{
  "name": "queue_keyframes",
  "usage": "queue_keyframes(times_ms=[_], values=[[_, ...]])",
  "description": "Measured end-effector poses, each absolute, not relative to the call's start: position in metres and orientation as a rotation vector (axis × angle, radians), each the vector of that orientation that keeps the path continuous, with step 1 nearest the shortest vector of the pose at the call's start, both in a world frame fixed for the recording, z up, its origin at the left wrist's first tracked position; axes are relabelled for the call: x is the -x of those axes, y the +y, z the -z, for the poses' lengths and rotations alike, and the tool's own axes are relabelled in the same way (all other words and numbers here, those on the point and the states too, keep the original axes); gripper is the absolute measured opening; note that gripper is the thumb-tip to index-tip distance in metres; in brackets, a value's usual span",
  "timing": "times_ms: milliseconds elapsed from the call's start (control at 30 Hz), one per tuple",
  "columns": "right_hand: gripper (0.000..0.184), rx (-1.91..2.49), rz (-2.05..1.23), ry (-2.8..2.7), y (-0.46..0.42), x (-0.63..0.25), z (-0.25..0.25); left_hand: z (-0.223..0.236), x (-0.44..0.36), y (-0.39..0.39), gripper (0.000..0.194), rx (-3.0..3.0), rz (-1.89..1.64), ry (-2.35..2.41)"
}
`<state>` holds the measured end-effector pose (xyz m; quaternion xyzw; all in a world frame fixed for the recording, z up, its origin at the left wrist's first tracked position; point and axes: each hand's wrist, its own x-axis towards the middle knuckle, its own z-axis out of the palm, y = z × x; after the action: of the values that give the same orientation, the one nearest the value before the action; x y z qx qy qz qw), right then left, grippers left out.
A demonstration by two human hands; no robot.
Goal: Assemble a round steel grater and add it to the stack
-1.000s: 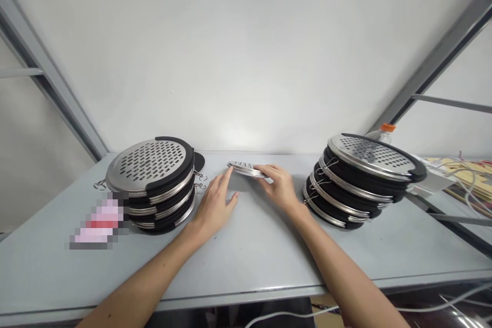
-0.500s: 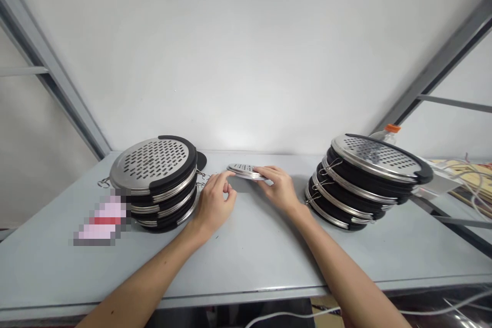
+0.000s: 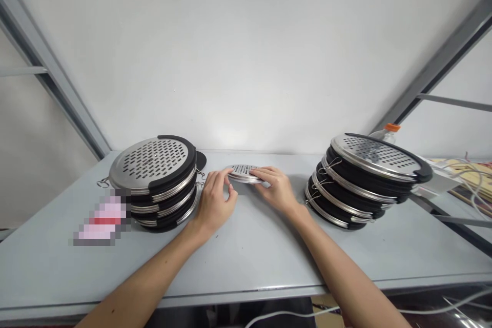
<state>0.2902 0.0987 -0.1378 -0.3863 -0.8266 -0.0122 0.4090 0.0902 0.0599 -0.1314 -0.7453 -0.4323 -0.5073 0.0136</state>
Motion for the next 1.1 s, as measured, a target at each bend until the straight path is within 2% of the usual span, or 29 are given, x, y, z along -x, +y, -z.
queue_keyframes(times_ms=[233, 333, 467, 633, 767, 833, 967, 1100], values=[[0.027, 0.912, 0.048, -2.104, 0.099, -0.288, 0.140, 0.139, -0.087, 0.066, 0.052, 2.513, 1.244, -1.313], [0.025, 0.873, 0.041, -2.118, 0.098, -0.286, 0.140, 0.144, -0.084, 0.070, 0.043, 2.548, 1.160, -1.318], [0.026, 0.868, 0.012, -2.121, 0.097, -0.285, 0.138, 0.145, -0.082, 0.072, 0.036, 2.574, 1.221, -1.335], [0.047, 1.052, -0.101, -1.984, 0.103, -0.293, 0.139, 0.141, -0.083, 0.071, 0.033, 2.594, 1.484, -1.404], [0.064, 1.236, -0.366, -1.764, 0.112, -0.300, 0.145, 0.135, -0.083, 0.071, 0.025, 2.533, 1.770, -1.431], [0.060, 1.245, -0.557, -1.707, 0.114, -0.300, 0.145, 0.132, -0.084, 0.071, 0.023, 2.519, 1.917, -1.452], [0.039, 1.068, -0.892, -1.683, 0.112, -0.296, 0.138, 0.129, -0.087, 0.071, 0.028, 2.509, 2.281, -1.522], [0.038, 0.980, -1.107, -1.541, 0.108, -0.294, 0.134, 0.128, -0.088, 0.071, 0.037, 2.461, 2.639, -1.603]])
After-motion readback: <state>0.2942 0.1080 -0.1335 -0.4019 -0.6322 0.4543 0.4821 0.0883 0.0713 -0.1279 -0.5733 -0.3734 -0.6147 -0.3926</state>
